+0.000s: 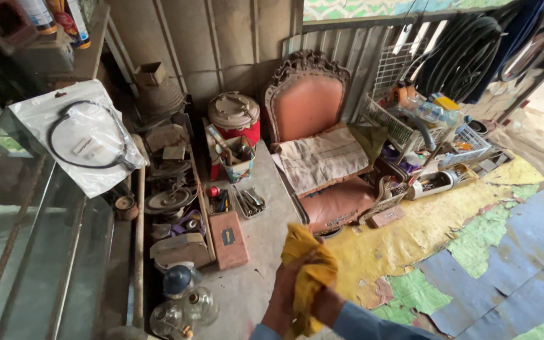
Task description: The person rinses a sponge in a basin of water, dries their hands with a yellow cloth, then takes a bicycle inner tube from a stack of hanging tubes. They wrap the tube around a white cylindrical form and tie it closed with a thin wire to hold it rolled.
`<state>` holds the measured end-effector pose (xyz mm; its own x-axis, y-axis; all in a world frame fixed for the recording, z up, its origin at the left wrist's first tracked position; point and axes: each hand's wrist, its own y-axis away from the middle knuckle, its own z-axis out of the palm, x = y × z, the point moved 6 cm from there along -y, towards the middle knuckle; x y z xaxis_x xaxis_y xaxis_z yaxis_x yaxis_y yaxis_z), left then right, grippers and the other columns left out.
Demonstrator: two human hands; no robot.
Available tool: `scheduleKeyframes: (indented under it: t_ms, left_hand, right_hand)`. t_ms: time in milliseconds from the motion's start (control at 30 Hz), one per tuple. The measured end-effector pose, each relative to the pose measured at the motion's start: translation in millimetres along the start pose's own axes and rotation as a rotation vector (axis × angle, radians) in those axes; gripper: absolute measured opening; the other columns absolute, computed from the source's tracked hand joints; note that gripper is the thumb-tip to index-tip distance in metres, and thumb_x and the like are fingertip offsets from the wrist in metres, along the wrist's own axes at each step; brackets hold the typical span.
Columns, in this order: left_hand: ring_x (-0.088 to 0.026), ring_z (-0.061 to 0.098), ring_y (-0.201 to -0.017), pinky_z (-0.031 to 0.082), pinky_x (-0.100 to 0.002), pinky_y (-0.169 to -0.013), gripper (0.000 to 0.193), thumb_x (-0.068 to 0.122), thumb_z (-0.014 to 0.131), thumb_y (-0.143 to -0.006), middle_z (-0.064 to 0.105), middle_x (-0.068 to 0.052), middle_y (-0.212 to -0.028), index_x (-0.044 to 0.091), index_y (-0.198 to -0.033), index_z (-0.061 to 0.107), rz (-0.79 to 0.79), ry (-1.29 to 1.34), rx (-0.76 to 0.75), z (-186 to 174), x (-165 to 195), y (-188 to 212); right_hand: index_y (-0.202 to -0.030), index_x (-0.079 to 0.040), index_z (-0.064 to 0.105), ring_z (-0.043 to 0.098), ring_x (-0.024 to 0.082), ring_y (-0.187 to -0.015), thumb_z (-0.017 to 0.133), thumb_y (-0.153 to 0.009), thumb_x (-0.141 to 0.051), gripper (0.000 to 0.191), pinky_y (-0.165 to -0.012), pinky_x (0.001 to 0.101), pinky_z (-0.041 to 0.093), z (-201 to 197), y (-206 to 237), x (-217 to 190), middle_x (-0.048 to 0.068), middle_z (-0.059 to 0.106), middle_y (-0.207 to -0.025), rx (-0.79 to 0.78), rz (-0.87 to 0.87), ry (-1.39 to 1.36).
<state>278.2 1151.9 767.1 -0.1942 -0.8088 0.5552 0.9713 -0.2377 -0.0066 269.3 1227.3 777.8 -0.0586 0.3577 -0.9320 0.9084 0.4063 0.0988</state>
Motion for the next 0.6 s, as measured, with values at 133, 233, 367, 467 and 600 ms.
scheduleKeyframes:
  t_ms: [133, 233, 367, 467, 600]
  left_hand:
    - [-0.024, 0.07, -0.108, 0.058, -0.034, -0.095, 0.038, 0.021, 0.053, -0.102, 0.072, -0.013, -0.12, -0.003, -0.13, 0.063, -0.109, 0.189, 0.14, -3.8, -16.1, 6.6]
    - [-0.025, 0.07, -0.108, 0.058, -0.036, -0.095, 0.038, 0.022, 0.052, -0.102, 0.071, -0.013, -0.12, -0.002, -0.13, 0.061, -0.037, 0.273, 0.102, -4.2, 0.8, 11.4]
    - [-0.025, 0.069, -0.108, 0.057, -0.037, -0.096, 0.037, 0.024, 0.049, -0.103, 0.069, -0.014, -0.12, 0.0, -0.13, 0.059, 0.02, 0.31, 0.086, -7.7, 13.2, 6.7]
    - [-0.026, 0.068, -0.108, 0.057, -0.039, -0.096, 0.037, 0.025, 0.047, -0.104, 0.068, -0.014, -0.12, 0.001, -0.131, 0.057, 0.048, 0.299, 0.071, -11.8, 13.0, 2.9]
    - [-0.027, 0.068, -0.111, 0.056, -0.04, -0.098, 0.045, 0.03, 0.043, -0.102, 0.067, -0.014, -0.125, 0.001, -0.135, 0.054, 0.067, 0.351, 0.195, -28.5, 21.2, 8.3]
  right_hand:
    - [-0.128, -0.01, 0.062, 0.063, 0.031, -0.116, 0.052, -0.093, -0.046, 0.051, -0.102, 0.0466, 0.05, 39.8, 5.0, 67.3, 0.013, 0.068, -0.126, 0.102, 0.418, -1.486]
    - [-0.126, -0.01, 0.064, 0.065, 0.028, -0.113, 0.049, -0.096, -0.05, 0.052, -0.1, 0.0424, 0.052, 49.6, 0.9, 60.2, 0.012, 0.071, -0.123, 0.046, 0.504, -1.601]
    - [-0.124, -0.011, 0.064, 0.065, 0.026, -0.11, 0.057, -0.099, -0.038, 0.038, -0.099, 0.042, 0.052, 45.9, -13.1, 32.5, 0.01, 0.071, -0.119, 0.036, 0.345, -1.587]
    - [-0.128, -0.008, 0.062, 0.063, 0.027, -0.116, 0.055, -0.098, -0.034, 0.04, -0.102, 0.0434, 0.049, 38.3, -6.7, 11.6, 0.013, 0.068, -0.125, -0.065, 0.26, -1.405]
    - [-0.134, -0.004, 0.059, 0.06, 0.029, -0.124, 0.054, -0.097, -0.028, 0.045, -0.107, 0.0453, 0.046, 9.9, 3.6, -19.4, 0.016, 0.065, -0.133, -0.142, 0.123, -0.83]
